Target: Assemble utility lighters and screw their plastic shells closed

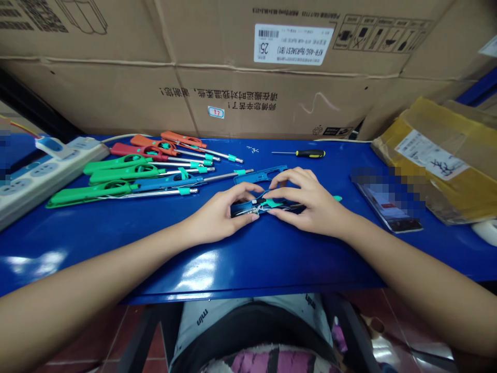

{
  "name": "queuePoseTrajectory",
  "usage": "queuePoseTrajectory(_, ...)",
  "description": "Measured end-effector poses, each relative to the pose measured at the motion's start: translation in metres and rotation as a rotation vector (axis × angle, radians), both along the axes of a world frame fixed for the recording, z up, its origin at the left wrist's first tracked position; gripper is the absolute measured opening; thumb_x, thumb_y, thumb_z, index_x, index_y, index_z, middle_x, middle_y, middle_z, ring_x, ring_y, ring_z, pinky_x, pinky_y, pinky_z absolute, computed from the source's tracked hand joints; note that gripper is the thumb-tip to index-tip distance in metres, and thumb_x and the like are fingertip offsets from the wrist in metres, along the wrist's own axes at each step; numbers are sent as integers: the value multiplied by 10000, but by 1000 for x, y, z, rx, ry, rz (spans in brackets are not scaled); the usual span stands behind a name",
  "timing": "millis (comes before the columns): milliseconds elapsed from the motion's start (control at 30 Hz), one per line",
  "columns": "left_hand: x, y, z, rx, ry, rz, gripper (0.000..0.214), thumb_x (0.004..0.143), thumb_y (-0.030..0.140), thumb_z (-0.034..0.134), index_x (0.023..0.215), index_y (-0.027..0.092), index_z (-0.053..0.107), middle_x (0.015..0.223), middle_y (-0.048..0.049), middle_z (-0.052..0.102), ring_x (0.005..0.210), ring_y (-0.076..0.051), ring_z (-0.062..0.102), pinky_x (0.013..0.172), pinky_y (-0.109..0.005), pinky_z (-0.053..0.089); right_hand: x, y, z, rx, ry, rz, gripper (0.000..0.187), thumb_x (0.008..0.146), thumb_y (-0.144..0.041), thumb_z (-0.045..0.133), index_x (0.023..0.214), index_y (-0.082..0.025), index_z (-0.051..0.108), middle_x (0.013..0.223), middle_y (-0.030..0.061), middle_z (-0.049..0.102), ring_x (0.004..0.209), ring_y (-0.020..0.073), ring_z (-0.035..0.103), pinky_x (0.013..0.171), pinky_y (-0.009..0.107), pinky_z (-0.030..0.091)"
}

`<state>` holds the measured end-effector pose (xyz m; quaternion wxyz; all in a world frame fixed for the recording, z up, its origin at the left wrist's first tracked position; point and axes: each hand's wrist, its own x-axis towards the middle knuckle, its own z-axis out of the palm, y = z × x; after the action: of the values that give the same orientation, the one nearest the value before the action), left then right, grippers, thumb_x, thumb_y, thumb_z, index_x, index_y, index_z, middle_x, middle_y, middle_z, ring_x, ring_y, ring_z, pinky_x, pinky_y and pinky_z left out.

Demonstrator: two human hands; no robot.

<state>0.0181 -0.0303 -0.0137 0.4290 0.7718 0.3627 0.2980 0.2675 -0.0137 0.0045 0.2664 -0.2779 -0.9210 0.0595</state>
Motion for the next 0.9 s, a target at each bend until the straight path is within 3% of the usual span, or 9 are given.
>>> queuePoseTrajectory(167,-1,2,1,-28,30,-8,446,890,257,700,1313,173,584,1283,-97,677,1191,-234,645,1076,-423,493,2,1,1,45,-32,26,181,983,-290,618,1128,-243,716,1157,92,662,1095,234,585,951,419,406)
queuePoseTrajectory(367,0,2,2,-17,36,-17,443,889,267,700,1309,158,612,1295,-92,690,1194,-233,652,1106,-426,486,2,0,4,138,-128,62,206,1019,-251,540,1164,-214,681,1118,103,694,1072,247,593,938,434,404)
queuePoseTrajectory(900,0,2,5,-39,78,-4,471,895,300,692,1342,168,620,1351,-96,682,1239,-253,650,1125,-447,477,3,-2,7,35,-138,75,205,1020,-228,515,1179,-210,644,1175,102,696,1097,236,612,967,419,414)
